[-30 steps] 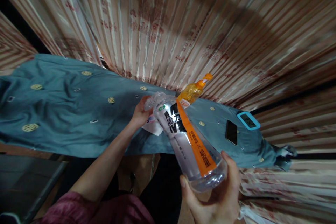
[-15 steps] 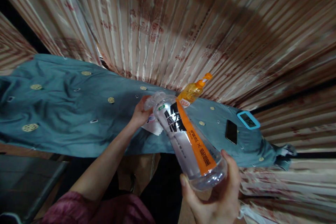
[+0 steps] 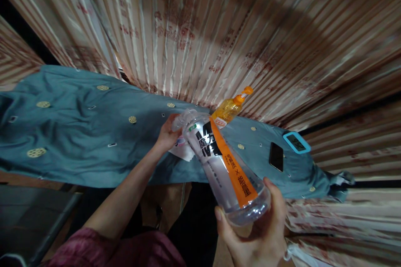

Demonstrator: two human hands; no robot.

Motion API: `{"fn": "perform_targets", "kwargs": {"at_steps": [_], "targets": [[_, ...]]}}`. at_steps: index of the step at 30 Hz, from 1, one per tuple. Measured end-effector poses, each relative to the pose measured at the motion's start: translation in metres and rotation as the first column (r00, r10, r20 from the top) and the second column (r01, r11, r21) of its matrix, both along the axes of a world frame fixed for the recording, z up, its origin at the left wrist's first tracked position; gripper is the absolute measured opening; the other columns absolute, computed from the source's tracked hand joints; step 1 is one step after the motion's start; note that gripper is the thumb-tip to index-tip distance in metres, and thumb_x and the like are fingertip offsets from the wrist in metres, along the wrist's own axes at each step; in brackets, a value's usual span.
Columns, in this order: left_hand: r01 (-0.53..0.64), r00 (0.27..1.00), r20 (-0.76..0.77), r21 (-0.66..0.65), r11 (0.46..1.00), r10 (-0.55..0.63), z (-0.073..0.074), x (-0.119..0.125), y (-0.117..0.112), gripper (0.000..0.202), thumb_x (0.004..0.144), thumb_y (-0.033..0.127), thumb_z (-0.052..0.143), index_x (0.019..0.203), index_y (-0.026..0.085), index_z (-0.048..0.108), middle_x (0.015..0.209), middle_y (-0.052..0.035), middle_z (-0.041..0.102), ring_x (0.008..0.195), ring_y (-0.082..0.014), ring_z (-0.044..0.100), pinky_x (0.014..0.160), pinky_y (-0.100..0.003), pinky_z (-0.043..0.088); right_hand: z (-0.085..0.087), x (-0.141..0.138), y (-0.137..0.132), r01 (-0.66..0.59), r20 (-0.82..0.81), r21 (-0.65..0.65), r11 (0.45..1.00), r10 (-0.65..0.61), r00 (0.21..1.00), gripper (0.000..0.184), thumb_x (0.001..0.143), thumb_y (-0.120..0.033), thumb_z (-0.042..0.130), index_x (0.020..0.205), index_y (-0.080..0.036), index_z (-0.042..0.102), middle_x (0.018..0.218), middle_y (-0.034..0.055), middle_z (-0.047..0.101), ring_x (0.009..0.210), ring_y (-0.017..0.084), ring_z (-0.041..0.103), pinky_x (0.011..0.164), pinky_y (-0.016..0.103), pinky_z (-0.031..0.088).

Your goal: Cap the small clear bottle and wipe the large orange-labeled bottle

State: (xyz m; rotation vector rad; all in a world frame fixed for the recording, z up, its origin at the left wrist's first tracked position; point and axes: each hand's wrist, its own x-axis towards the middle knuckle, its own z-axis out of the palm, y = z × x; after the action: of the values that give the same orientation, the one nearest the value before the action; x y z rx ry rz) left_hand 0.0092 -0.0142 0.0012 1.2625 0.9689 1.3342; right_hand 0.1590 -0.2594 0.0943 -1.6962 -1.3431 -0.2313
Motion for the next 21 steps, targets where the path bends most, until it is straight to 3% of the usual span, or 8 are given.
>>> {"fn": "perform_targets", "kwargs": {"at_steps": [13, 21], "targets": [[-0.012, 0.999, -0.033, 0.014, 1.0, 0.013, -0.0005, -0.0006, 0.0003, 0.043, 0.068, 0.039, 0.077, 0.102, 0.019, 0.06, 0.086, -0.0029, 0.069, 0.077, -0.0196, 0.065, 0.072, -0.029, 0.051, 0.003, 0.0002, 0.0019, -0.021, 0.048, 0.014, 1.0, 0.02, 0.999, 0.1, 0.062, -0.042, 0.087, 0.149, -0.021, 0.043, 0.133, 0.0141, 0.057, 0.112, 0.03, 0.062, 0.094, 0.045, 0.053], [-0.021, 0.998, -0.051, 0.02, 1.0, 0.022, -0.0008, -0.0011, 0.0003, 0.043, 0.067, 0.039, 0.077, 0.101, 0.019, 0.06, 0.086, -0.0025, 0.069, 0.075, -0.0188, 0.064, 0.071, -0.029, 0.05, 0.0048, 0.0001, 0.0013, -0.006, 0.029, -0.012, 1.0, 0.007, 1.0, 0.1, 0.06, -0.041, 0.088, 0.148, -0.022, 0.044, 0.129, 0.0141, 0.058, 0.105, 0.027, 0.063, 0.085, 0.04, 0.056]]}}
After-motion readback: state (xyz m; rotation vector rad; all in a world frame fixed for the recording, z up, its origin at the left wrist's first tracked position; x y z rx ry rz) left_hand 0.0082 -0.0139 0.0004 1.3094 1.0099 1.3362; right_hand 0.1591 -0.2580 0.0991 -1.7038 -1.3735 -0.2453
